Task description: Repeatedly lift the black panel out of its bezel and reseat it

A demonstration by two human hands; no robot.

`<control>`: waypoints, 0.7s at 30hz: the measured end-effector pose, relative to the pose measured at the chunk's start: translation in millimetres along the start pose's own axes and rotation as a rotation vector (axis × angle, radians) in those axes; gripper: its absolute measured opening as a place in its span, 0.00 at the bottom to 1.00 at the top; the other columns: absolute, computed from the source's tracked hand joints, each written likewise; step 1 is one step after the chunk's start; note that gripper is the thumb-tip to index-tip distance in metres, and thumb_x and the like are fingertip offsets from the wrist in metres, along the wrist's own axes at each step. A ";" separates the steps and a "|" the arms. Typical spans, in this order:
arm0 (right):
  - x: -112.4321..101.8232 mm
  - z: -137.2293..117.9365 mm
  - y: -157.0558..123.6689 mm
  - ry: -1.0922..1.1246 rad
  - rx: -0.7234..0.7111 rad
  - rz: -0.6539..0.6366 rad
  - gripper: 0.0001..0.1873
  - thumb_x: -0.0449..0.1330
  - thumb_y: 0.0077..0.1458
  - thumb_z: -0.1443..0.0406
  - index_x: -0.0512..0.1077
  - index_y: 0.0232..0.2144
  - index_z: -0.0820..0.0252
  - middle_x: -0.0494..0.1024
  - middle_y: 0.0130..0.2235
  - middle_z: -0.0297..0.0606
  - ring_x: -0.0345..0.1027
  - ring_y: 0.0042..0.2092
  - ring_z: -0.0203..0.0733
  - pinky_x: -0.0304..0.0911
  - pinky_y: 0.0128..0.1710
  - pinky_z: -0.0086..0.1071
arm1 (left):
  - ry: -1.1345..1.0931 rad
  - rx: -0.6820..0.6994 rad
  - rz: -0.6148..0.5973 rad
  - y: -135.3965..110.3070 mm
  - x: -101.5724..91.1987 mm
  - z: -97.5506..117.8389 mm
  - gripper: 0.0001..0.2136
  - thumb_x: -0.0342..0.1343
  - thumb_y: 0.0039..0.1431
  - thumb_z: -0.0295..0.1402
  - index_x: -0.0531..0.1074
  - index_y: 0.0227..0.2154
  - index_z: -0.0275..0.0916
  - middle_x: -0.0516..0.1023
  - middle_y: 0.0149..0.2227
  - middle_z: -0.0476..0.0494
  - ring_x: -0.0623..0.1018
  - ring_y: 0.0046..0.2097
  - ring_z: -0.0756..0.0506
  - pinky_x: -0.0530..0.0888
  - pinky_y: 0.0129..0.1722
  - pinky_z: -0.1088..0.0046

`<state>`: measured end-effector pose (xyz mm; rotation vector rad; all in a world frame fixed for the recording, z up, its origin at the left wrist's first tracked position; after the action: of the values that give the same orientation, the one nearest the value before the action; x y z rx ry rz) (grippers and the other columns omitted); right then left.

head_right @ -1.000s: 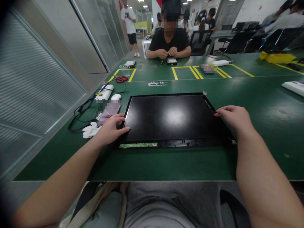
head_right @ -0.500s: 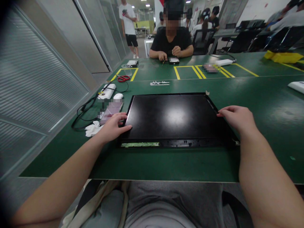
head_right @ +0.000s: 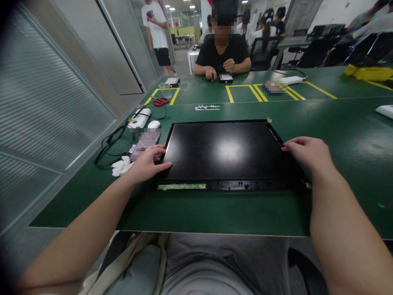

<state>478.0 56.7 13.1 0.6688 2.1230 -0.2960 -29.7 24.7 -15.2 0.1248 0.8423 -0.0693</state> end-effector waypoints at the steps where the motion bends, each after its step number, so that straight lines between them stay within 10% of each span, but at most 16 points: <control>1: -0.2 -0.3 -0.6 -0.001 0.002 0.002 0.08 0.62 0.39 0.57 0.79 0.22 0.52 0.84 0.33 0.40 0.72 0.41 0.52 0.64 0.45 0.46 | -0.004 -0.006 -0.001 0.1 0.1 0.2 0.22 0.67 0.50 0.46 0.74 0.45 0.39 0.69 0.63 0.31 0.74 0.61 0.31 0.77 0.58 0.48; 21: 2.5 2.0 -1.8 -0.016 -0.027 0.023 0.11 0.61 0.41 0.57 0.81 0.27 0.54 0.83 0.33 0.39 0.69 0.37 0.48 0.63 0.42 0.41 | 0.010 0.021 -0.009 -5.9 -3.8 12.6 0.26 0.62 0.57 0.40 0.74 0.58 0.37 0.74 0.62 0.31 0.79 0.58 0.33 0.78 0.59 0.49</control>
<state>477.2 55.3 9.9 0.6728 2.0993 -0.2583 -23.6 17.2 -4.6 0.1411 0.8527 -0.0859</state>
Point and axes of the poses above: each hand's wrist, its own y-axis towards the middle knuckle, its own x-axis out of the palm, z = x × y, the point moved 2 cm from there along y, towards the middle knuckle
